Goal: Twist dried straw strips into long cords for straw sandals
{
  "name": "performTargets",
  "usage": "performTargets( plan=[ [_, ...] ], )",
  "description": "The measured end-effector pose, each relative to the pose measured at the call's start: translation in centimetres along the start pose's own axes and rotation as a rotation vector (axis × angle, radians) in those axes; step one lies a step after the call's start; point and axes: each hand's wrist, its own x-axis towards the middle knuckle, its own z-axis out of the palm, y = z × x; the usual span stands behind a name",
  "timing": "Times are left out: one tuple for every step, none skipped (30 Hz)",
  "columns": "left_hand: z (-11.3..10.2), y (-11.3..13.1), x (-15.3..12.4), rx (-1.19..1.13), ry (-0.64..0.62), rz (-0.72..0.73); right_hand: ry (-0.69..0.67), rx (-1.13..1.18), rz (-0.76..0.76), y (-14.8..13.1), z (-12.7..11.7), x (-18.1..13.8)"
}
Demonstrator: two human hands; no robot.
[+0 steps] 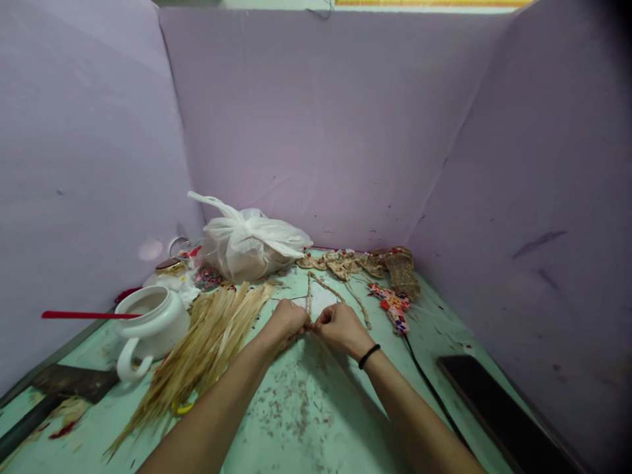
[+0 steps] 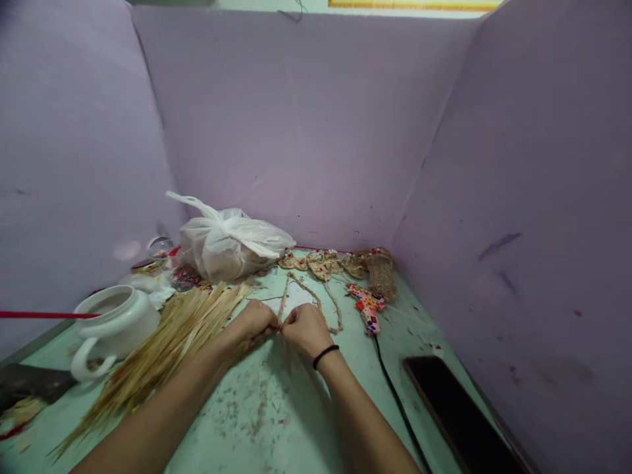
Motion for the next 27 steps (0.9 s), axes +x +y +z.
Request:
performTargets(
  plan=[
    [0.0, 0.0, 0.0, -0.018, -0.009, -0.023, -0.004, -0.033, -0.028, -0.3, -0.1, -0.3],
    [0.0, -0.1, 0.1, -0.031, -0.022, -0.045, -0.002, -0.065, -0.063, -0.7, -0.1, -0.5],
    [0.0, -0.1, 0.1, -0.036, -0.034, -0.058, 0.011, -0.096, -0.096, -1.0, 0.0, -0.8],
    [-0.1, -0.2, 0.2, -0.033, -0.045, -0.054, 0.026, -0.121, -0.121, -1.2, 0.1, -1.0],
    [-0.3, -0.3, 0.3, -0.025, -0.052, -0.035, 0.036, -0.135, -0.141, -1.4, 0.3, -1.1],
    [-0.5, -0.4, 0.4, -0.014, -0.058, -0.004, 0.035, -0.132, -0.154, -1.4, 0.4, -1.1],
    [-0.7, -0.4, 0.4, -0.003, -0.062, 0.032, 0.022, -0.115, -0.162, -1.4, 0.5, -1.1],
    [-1.0, -0.5, 0.5, 0.005, -0.070, 0.065, -0.006, -0.081, -0.162, -1.2, 0.5, -0.9],
    [-1.3, -0.4, 0.5, 0.008, -0.084, 0.087, -0.043, -0.029, -0.156, -1.0, 0.3, -0.7],
    [-1.7, -0.4, 0.4, 0.005, -0.105, 0.097, -0.076, 0.037, -0.140, -0.6, 0.1, -0.4],
    [-1.9, -0.3, 0.4, -0.004, -0.130, 0.095, -0.088, 0.112, -0.114, -0.2, -0.2, 0.0],
    [-2.2, -0.2, 0.4, -0.018, -0.158, 0.091, -0.084, 0.191, -0.083, 0.3, -0.6, 0.3],
    [-2.4, -0.2, 0.4, -0.031, -0.186, 0.086, -0.054, 0.270, -0.044, 0.7, -1.0, 0.6],
    [-2.5, -0.2, 0.4, -0.041, -0.209, 0.081, -0.023, 0.340, 0.006, 1.0, -1.4, 0.9],
    [-2.6, -0.3, 0.5, -0.049, -0.228, 0.079, -0.005, 0.411, 0.063, 1.2, -1.6, 1.1],
    [-2.6, -0.3, 0.6, -0.054, -0.243, 0.077, -0.010, 0.477, 0.126, 1.4, -1.9, 1.2],
    [-2.7, -0.4, 0.8, -0.053, -0.253, 0.075, -0.039, 0.538, 0.186, 1.5, -2.0, 1.3],
    [-2.7, -0.5, 0.9, -0.047, -0.258, 0.073, -0.079, 0.589, 0.232, 1.6, -2.0, 1.3],
    [-2.7, -0.6, 1.1, -0.035, -0.260, 0.072, -0.115, 0.617, 0.259, 1.7, -2.0, 1.3],
    [-2.7, -0.7, 1.2, -0.022, -0.259, 0.074, -0.139, 0.604, 0.265, 1.8, -2.0, 1.2],
    [-2.7, -0.8, 1.2, -0.004, -0.261, 0.072, -0.150, 0.544, 0.248, 2.0, -1.9, 1.2],
    [-2.8, -0.8, 1.2, 0.013, -0.262, 0.067, -0.153, 0.448, 0.214, 2.2, -1.8, 1.2],
    [-2.8, -0.8, 1.2, 0.023, -0.265, 0.067, -0.158, 0.330, 0.172, 2.4, -1.6, 1.2],
    [-2.8, -0.8, 1.2, 0.022, -0.271, 0.071, -0.164, 0.206, 0.127, 2.6, -1.5, 1.1],
    [-2.8, -0.8, 1.2, 0.014, -0.277, 0.077, -0.166, 0.091, 0.087, 2.7, -1.4, 1.1],
    [-2.8, -0.9, 1.2, 0.006, -0.281, 0.082, -0.159, -0.006, 0.056, 2.8, -1.2, 1.0],
    [-2.7, -0.9, 1.2, -0.001, -0.281, 0.088, -0.143, -0.082, 0.038, 2.8, -1.1, 1.0]
  ],
)
